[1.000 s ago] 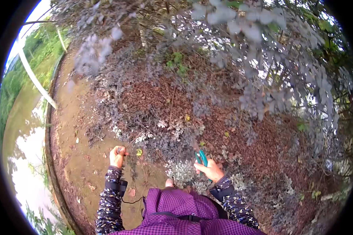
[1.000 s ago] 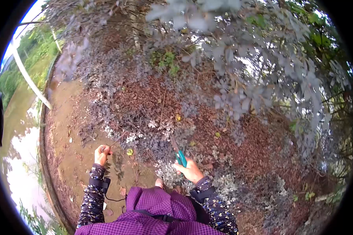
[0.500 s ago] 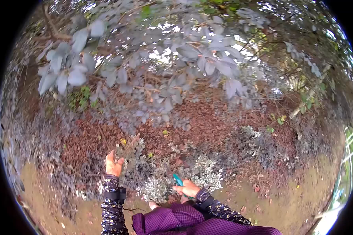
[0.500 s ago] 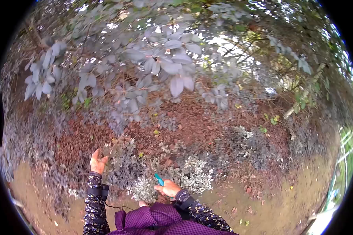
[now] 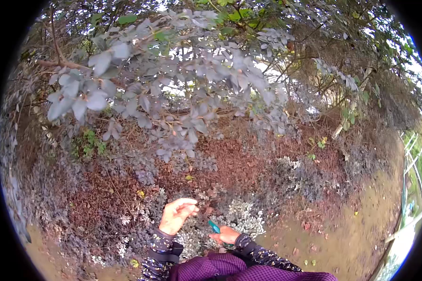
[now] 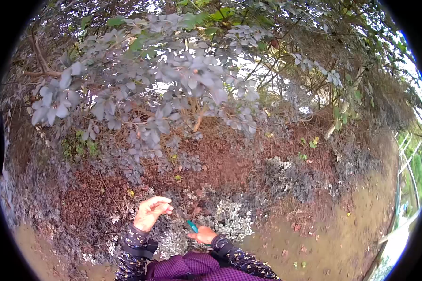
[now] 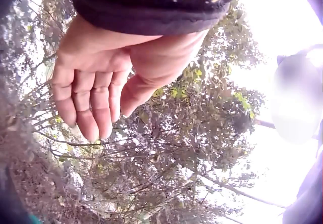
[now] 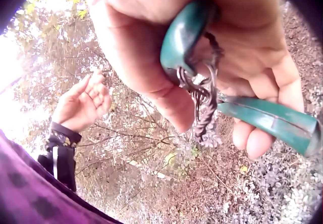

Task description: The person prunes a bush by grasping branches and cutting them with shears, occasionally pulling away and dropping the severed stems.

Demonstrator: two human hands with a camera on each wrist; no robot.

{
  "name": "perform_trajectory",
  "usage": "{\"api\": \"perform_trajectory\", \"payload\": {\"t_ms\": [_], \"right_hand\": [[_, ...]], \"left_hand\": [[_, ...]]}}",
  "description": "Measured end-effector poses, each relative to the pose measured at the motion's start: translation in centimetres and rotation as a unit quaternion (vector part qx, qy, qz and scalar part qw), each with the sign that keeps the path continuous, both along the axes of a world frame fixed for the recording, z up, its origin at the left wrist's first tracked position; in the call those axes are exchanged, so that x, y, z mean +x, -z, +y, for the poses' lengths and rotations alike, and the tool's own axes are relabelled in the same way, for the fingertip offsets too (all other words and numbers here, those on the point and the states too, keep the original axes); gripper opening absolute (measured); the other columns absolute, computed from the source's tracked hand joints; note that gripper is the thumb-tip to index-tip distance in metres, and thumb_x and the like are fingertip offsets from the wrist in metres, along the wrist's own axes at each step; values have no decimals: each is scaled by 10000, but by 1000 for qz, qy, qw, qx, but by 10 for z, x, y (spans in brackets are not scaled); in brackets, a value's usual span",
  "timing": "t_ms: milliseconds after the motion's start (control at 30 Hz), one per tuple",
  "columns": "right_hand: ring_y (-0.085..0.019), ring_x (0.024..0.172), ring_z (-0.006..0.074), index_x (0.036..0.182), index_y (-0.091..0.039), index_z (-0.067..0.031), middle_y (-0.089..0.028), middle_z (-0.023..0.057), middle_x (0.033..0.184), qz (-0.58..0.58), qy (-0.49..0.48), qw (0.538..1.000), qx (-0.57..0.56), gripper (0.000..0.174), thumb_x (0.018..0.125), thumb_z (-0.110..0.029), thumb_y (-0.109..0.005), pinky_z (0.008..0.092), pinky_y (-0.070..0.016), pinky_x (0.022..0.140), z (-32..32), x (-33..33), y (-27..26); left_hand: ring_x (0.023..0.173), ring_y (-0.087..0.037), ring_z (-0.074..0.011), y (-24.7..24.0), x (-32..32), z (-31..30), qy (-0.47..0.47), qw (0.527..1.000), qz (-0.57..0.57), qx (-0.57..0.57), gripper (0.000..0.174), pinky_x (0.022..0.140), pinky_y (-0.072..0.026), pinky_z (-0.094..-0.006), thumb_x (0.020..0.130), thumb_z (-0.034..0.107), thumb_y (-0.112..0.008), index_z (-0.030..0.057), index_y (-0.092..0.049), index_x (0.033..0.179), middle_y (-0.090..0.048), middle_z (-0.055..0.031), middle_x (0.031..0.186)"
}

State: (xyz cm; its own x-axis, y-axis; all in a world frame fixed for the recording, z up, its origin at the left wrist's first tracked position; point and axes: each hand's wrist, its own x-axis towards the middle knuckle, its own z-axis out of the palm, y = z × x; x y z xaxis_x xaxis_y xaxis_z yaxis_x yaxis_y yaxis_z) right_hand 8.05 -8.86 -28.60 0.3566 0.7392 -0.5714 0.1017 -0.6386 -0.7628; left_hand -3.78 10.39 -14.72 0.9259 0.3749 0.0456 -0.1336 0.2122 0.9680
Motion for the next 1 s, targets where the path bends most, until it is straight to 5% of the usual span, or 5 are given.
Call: {"api": "perform_trajectory", "payload": {"t_ms": [267,433,567,833,1000], "right_hand": [[-571,586,241,574,-551,-38,-581,102,596,-64,-83,994,-15,538,793,-529,-571,367,-439,637,3,2,18],[-562,570,228,589,-551,-29,-567,93,562,-34,-55,998,18,519,799,-503,-584,362,-426,595,-4,5,28],[-552,534,191,588,-534,-42,-557,64,550,-4,-38,998,47,501,798,-490,-604,347,-424,556,-14,10,31],[-492,504,106,663,-557,-53,-540,20,567,63,1,998,21,341,838,-335,-636,281,-395,502,-25,13,17],[-504,512,111,604,-556,-64,-560,15,579,71,8,997,2,395,826,-379,-640,284,-402,512,-24,14,14]], "left_hand": [[818,-614,-173,-132,13,-37,136,976,-165,-28,403,774,-484,-300,898,73,-495,-9,-420,1285,-604,-137,1039],[832,-628,-266,-179,51,-52,212,930,-275,-118,773,716,-518,-336,841,320,-590,-5,-172,1405,-442,-244,1280],[830,-621,-281,-214,88,-46,187,935,-280,-107,762,681,-526,-345,893,554,-398,6,-211,1389,-396,-243,1328],[627,-555,-154,-243,157,-39,179,914,-267,-248,360,574,-447,-287,881,429,-554,86,-530,987,-607,-67,803],[572,-490,-150,-248,163,-38,184,905,-304,-234,417,555,-406,-301,870,450,-562,98,-486,1081,-587,-73,762]]}}
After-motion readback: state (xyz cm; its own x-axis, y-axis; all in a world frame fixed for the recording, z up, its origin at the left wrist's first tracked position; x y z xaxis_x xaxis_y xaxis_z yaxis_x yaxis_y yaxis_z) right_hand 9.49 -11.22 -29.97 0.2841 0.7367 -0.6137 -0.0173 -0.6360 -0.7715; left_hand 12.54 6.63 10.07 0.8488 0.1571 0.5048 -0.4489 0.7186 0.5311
